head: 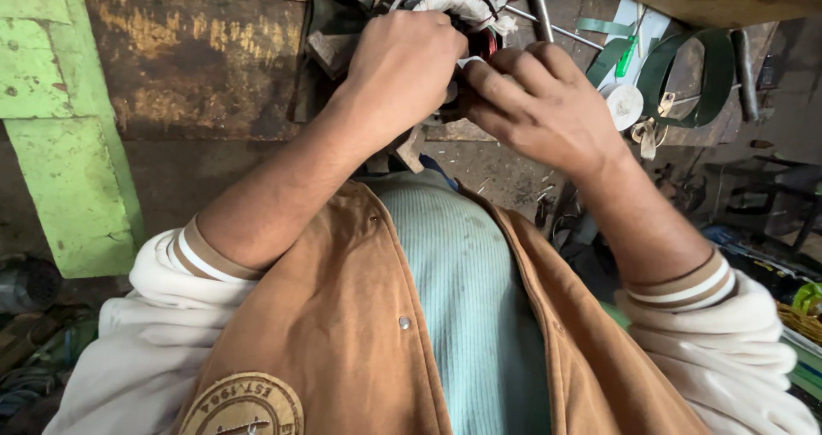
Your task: The person wraps white insulating cloth and tape around the copper windings inside an electric motor stator housing on a workbench, pressing and tucking the material between slots by hand and occasionally tapping it with a mallet to seat it. They work around the stator circumference, feeding out more insulating material from a roll as needed.
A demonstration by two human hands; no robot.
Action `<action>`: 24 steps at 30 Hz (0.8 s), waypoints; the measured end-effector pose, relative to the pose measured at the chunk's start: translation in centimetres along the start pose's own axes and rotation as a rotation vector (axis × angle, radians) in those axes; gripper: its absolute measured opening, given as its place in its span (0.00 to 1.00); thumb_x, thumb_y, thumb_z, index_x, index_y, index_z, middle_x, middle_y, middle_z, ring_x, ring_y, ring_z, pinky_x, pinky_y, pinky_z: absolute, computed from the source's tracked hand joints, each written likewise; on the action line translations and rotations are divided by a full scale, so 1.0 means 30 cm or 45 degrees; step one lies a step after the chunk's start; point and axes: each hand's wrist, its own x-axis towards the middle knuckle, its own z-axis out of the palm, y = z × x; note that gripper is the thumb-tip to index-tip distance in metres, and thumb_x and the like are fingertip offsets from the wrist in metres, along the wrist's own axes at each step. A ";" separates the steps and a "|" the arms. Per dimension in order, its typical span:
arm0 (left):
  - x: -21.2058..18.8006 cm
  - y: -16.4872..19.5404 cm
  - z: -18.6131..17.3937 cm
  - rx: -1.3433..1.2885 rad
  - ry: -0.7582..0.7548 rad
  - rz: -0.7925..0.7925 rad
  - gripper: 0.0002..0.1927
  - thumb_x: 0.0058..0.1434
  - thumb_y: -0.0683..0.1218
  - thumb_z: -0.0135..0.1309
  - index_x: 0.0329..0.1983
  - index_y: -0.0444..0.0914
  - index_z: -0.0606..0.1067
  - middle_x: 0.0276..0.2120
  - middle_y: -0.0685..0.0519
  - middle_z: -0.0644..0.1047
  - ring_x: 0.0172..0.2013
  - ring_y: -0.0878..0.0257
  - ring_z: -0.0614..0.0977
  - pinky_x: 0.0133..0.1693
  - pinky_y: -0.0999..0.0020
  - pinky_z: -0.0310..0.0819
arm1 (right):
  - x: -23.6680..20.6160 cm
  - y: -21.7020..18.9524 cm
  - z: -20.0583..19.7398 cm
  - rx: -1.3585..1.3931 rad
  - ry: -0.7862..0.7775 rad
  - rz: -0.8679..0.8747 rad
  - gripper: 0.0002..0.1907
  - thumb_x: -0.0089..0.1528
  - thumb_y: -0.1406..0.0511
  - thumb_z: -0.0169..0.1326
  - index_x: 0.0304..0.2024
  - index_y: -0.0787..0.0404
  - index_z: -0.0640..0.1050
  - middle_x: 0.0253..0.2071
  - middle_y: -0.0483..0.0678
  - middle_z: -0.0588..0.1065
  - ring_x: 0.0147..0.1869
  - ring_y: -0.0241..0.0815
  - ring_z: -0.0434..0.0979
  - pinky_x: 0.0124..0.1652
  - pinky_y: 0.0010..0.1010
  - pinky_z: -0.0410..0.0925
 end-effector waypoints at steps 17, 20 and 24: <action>-0.064 0.026 0.044 -0.261 0.386 -0.032 0.12 0.61 0.40 0.62 0.47 0.37 0.77 0.43 0.51 0.74 0.38 0.55 0.84 0.40 0.62 0.81 | -0.045 -0.142 0.111 1.709 0.431 0.508 0.13 0.71 0.66 0.44 0.56 0.66 0.69 0.51 0.55 0.78 0.61 0.48 0.78 0.63 0.46 0.67; -0.055 0.031 0.023 -0.323 0.343 -0.100 0.11 0.62 0.42 0.63 0.46 0.37 0.77 0.44 0.51 0.75 0.38 0.54 0.83 0.39 0.61 0.80 | -0.055 -0.219 0.199 1.412 0.626 0.517 0.06 0.75 0.66 0.44 0.49 0.61 0.70 0.46 0.55 0.79 0.64 0.53 0.76 0.66 0.45 0.65; -0.040 0.045 -0.033 -0.463 0.268 -0.169 0.10 0.63 0.46 0.63 0.44 0.37 0.78 0.43 0.50 0.77 0.40 0.51 0.83 0.39 0.57 0.77 | -0.240 -0.256 0.098 1.292 0.930 0.671 0.04 0.75 0.65 0.45 0.48 0.58 0.71 0.47 0.54 0.79 0.64 0.53 0.75 0.65 0.43 0.66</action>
